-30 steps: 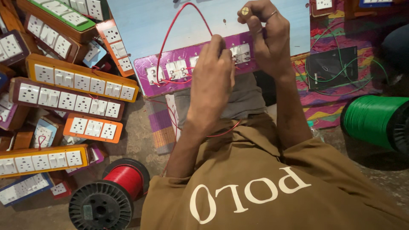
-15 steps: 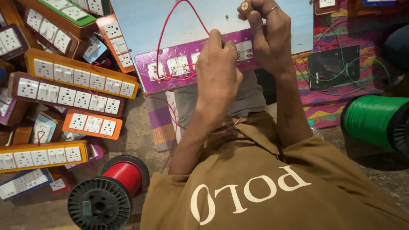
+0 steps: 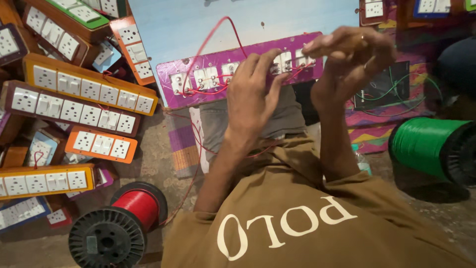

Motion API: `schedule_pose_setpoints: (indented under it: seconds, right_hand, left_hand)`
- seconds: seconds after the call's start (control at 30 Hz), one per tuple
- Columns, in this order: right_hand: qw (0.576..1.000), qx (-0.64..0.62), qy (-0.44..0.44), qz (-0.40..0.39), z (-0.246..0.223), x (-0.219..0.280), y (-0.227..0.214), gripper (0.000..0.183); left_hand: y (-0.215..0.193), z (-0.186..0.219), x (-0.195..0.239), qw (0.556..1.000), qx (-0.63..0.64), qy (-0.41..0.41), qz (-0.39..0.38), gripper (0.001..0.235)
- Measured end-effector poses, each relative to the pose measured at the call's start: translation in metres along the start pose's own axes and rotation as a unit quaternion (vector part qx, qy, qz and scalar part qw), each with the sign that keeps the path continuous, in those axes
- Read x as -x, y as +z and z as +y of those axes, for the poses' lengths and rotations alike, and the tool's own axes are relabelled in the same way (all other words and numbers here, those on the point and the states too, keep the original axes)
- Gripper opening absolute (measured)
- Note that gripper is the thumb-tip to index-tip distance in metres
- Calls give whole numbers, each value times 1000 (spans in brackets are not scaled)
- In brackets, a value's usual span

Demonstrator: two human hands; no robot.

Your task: The person sits on the floor and assembles power strips by connecting red wires between multiple socket modules using a screwdriver. They strip wire ends with pliers, insert them into terminals, and tighten screws. The person switches between a purple and an orange power strip during the process.

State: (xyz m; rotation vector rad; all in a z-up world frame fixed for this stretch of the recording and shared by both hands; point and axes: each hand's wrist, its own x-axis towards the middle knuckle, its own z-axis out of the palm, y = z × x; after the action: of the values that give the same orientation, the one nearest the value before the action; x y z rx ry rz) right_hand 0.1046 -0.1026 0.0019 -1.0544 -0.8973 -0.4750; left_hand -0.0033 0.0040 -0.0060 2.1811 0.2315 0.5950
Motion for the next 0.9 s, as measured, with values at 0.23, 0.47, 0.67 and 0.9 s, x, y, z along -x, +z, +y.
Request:
schedule_pose_setpoints:
  seconds: [0.23, 0.47, 0.67, 0.9]
  right_hand:
    - [990, 85, 50, -101, -13, 15, 3, 27]
    - [958, 177, 81, -212, -41, -6, -12, 11]
    - [917, 345, 16, -199, -53, -12, -17, 24]
    - [913, 343, 118, -185, -64, -14, -1, 34]
  left_hand:
    - [10, -3, -3, 998, -16, 11, 55, 18]
    - [9, -7, -3, 998, 10, -4, 63, 11]
    - [11, -4, -1, 997, 22, -6, 80, 13]
    - [10, -3, -1, 997, 12, -5, 82, 15]
